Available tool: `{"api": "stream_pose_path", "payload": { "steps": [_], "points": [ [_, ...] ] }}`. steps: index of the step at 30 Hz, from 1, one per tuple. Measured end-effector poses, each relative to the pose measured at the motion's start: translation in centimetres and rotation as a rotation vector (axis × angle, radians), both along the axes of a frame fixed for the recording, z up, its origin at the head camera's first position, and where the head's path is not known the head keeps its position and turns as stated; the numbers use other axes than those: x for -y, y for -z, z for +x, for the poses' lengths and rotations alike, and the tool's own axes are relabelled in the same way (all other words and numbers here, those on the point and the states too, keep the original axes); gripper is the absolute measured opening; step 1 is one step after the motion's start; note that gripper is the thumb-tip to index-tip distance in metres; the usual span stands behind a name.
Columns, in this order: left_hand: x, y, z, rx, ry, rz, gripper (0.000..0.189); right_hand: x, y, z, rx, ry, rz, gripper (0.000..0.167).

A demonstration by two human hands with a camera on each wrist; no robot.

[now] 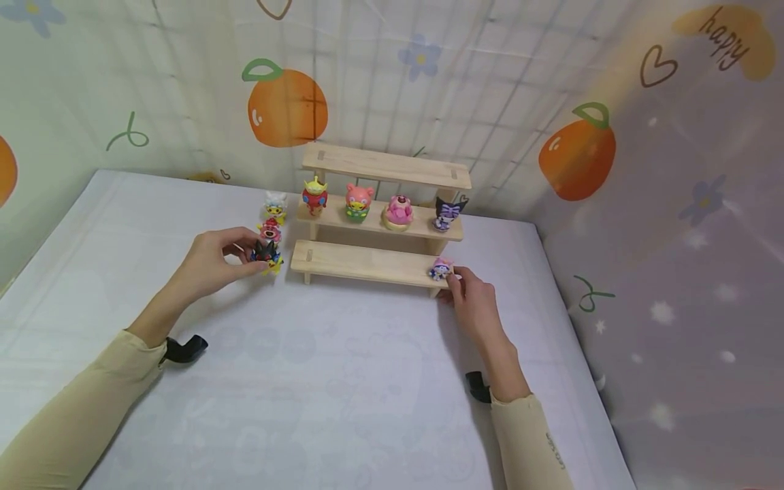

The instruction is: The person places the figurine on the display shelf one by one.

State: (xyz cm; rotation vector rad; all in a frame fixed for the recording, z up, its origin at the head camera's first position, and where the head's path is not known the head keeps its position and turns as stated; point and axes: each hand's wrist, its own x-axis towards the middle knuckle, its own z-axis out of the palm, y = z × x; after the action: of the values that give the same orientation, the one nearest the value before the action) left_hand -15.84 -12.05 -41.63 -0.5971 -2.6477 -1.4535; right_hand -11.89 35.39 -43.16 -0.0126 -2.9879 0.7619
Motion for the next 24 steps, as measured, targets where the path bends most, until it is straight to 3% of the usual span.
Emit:
{"api": "stream_pose_path", "payload": {
  "steps": [11, 24],
  "points": [
    [-2.3, -1.2, 0.2, -0.022, 0.006, 0.062, 0.032, 0.1, -0.1, 0.0, -0.007, -0.007, 0.000, 0.044],
    [-5.8, -0.9, -0.5, -0.001, 0.019, 0.069, 0.033, 0.1, -0.1, 0.0, -0.036, -0.017, 0.000, 0.041]
  ]
}}
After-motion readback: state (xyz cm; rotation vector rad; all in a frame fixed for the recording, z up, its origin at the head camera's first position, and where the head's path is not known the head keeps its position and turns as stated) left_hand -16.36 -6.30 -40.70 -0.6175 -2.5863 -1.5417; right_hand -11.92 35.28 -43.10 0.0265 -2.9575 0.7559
